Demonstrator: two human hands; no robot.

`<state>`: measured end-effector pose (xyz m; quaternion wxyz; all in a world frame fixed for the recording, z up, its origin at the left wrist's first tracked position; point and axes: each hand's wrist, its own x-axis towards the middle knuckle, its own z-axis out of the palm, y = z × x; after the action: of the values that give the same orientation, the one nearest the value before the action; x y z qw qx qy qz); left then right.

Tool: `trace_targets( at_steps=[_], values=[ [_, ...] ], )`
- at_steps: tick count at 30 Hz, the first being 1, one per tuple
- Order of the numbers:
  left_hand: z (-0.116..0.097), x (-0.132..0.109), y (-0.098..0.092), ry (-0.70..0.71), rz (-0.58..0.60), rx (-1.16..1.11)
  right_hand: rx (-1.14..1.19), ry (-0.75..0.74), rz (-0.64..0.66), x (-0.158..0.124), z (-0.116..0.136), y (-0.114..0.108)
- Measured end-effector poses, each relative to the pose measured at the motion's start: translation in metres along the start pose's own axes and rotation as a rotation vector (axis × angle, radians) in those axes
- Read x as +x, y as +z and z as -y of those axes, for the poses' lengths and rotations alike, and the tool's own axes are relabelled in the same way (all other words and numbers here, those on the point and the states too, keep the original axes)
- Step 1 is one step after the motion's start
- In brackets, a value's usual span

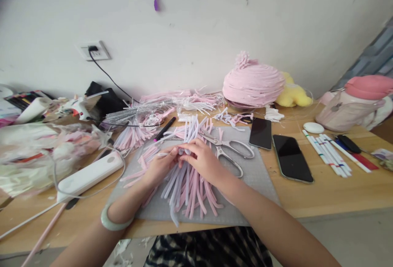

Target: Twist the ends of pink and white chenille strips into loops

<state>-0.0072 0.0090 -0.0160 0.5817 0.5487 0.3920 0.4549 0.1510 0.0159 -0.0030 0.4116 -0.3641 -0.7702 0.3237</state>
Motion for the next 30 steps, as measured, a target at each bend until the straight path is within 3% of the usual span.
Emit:
trace_targets(
  at_steps=[4, 8, 12, 17, 21, 25, 30],
  values=[
    [0.002, -0.003, -0.001, 0.013, 0.037, 0.153, -0.018, -0.049, 0.016, 0.001, 0.0, -0.002],
    [-0.007, -0.006, 0.002, 0.025, -0.016, 0.321, -0.03, -0.115, 0.051, 0.0, 0.003, -0.001],
    [-0.015, -0.008, 0.009, 0.001, -0.032, 0.259, -0.045, -0.164, 0.074, -0.001, 0.003, 0.003],
    [-0.014, -0.007, 0.009, -0.077, -0.05, 0.08, -0.068, -0.107, -0.025, 0.0, 0.001, 0.004],
    [-0.018, -0.006, 0.006, -0.108, -0.071, 0.155, -0.066, -0.047, -0.063, 0.001, 0.002, 0.002],
    [-0.026, -0.006, 0.006, -0.13, -0.01, 0.254, -0.018, -0.028, -0.036, 0.001, 0.003, 0.001],
    [-0.028, -0.006, 0.007, -0.162, -0.016, 0.295, -0.049, 0.087, -0.016, 0.001, 0.005, 0.0]
  ],
)
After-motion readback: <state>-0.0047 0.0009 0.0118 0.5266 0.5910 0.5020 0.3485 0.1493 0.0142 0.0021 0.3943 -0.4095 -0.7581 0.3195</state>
